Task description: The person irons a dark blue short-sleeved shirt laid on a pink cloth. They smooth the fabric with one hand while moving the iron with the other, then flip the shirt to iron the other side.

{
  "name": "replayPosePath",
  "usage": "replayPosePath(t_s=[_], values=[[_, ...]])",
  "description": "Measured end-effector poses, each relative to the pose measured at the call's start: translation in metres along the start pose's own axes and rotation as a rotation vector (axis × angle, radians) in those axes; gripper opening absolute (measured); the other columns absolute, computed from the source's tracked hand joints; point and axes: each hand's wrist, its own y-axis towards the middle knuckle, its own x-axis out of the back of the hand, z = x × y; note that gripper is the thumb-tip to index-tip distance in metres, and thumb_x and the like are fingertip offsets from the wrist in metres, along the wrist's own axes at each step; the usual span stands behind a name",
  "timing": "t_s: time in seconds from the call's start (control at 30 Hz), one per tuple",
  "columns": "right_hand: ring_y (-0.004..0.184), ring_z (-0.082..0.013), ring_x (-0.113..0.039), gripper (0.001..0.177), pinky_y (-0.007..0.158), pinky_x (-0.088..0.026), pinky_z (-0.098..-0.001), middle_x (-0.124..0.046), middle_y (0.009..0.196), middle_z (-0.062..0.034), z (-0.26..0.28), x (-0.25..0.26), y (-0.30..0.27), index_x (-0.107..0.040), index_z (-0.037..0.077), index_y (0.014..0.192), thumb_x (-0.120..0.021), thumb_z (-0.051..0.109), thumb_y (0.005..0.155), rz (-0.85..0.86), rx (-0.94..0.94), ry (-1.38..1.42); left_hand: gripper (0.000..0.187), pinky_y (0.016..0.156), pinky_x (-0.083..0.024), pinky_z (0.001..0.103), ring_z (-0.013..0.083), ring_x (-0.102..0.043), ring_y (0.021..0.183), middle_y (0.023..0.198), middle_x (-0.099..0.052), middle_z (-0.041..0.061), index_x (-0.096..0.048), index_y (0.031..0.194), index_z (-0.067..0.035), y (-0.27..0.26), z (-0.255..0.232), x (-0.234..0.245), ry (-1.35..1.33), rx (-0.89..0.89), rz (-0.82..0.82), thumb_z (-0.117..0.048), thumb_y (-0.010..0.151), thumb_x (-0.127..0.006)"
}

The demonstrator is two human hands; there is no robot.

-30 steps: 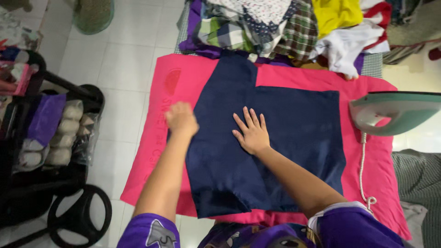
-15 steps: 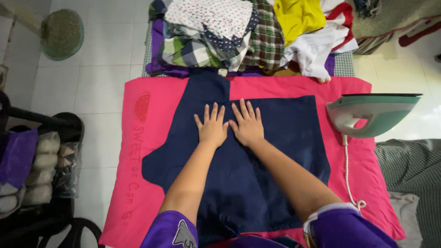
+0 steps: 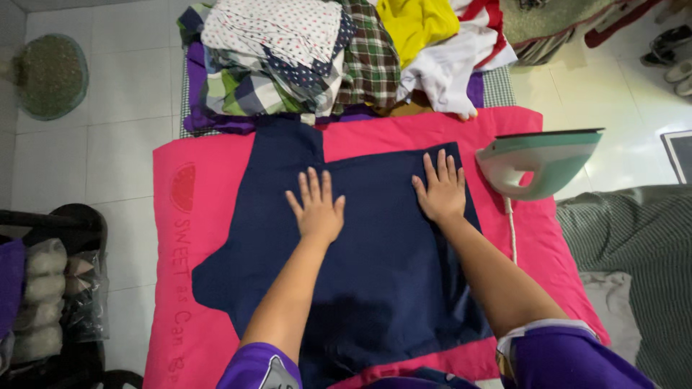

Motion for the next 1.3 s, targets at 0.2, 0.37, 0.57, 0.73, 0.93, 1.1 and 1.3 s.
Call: replayPosePath(t_s=[0.2,0.37,0.57,0.73,0.93,1.1,1.3], values=[[0.151,-0.0429,-0.028,0.069,0.121,-0.023,-0.0577,-0.03,0.163,-0.0257,0.054,0.012,-0.062,-0.037,0.013,0.158,-0.048,0.05,0.1,-0.021,0.074,-0.017,0.076,0.12,-0.002,0.067,0.0378,-0.004,0.157,0.17,-0.012,0.018,-0.025,0.162,-0.013,-0.033,-0.053,0.002,-0.033,-0.16,0.092,-0.05,0.1,-0.046],[0.152,-0.0394,-0.031,0.06,0.122,-0.025,-0.057,-0.034,0.164,-0.0204,0.065,0.043,-0.133,-0.043,0.018,0.157,-0.048,0.043,0.103,-0.012,0.274,0.138,0.071,0.122,-0.004,0.063,0.0339,-0.007,0.157,0.17,-0.016,0.016,-0.028,0.161,-0.014,-0.082,-0.08,0.004,0.037,-0.294,0.085,-0.044,0.1,-0.049],[0.15,-0.0379,-0.031,0.059,0.119,-0.026,-0.0567,-0.034,0.162,-0.0176,0.029,0.064,-0.172,-0.046,0.023,0.154,-0.05,0.046,0.1,0.032,0.198,0.082,0.074,0.122,-0.005,0.063,0.0338,-0.007,0.157,0.169,-0.016,0.017,-0.027,0.161,-0.011,-0.129,-0.109,0.009,-0.049,-0.39,0.206,-0.044,0.1,-0.051],[0.144,-0.0363,-0.046,0.05,0.119,-0.039,-0.049,-0.047,0.156,-0.0161,-0.002,0.072,-0.184,-0.053,0.019,0.148,-0.06,0.024,0.098,0.003,0.181,0.322,0.075,0.122,-0.005,0.062,0.033,-0.007,0.157,0.17,-0.015,0.014,-0.025,0.16,-0.011,-0.157,-0.14,0.007,-0.077,-0.457,0.291,-0.044,0.099,-0.052],[0.113,-0.0402,-0.061,0.058,0.095,-0.049,-0.0505,-0.062,0.123,-0.0218,-0.046,0.095,-0.214,-0.059,0.005,0.137,-0.074,0.016,0.082,-0.19,-0.125,0.291,0.072,0.123,-0.006,0.061,0.0338,-0.005,0.158,0.171,-0.012,0.01,-0.025,0.162,-0.018,-0.176,-0.166,0.011,-0.085,-0.586,0.395,-0.041,0.099,-0.053],[0.091,-0.0372,-0.067,0.078,0.082,-0.052,-0.0493,-0.071,0.092,-0.0178,-0.068,0.053,-0.213,-0.053,0.001,0.137,-0.084,0.041,0.078,0.063,-0.428,0.47,0.074,0.123,-0.007,0.061,0.0338,-0.003,0.158,0.172,-0.008,0.01,-0.023,0.162,-0.02,-0.178,-0.174,0.016,-0.084,-0.599,0.467,-0.042,0.098,-0.054],[0.087,-0.0368,-0.071,0.064,0.078,-0.055,-0.046,-0.07,0.094,-0.0221,-0.096,0.026,-0.213,-0.056,-0.001,0.117,-0.085,0.044,0.081,0.132,-0.451,0.622,0.076,0.124,-0.005,0.06,0.0321,-0.001,0.158,0.172,-0.005,0.008,-0.02,0.163,-0.022,-0.177,-0.174,0.019,-0.086,-0.582,0.515,-0.043,0.098,-0.055]])
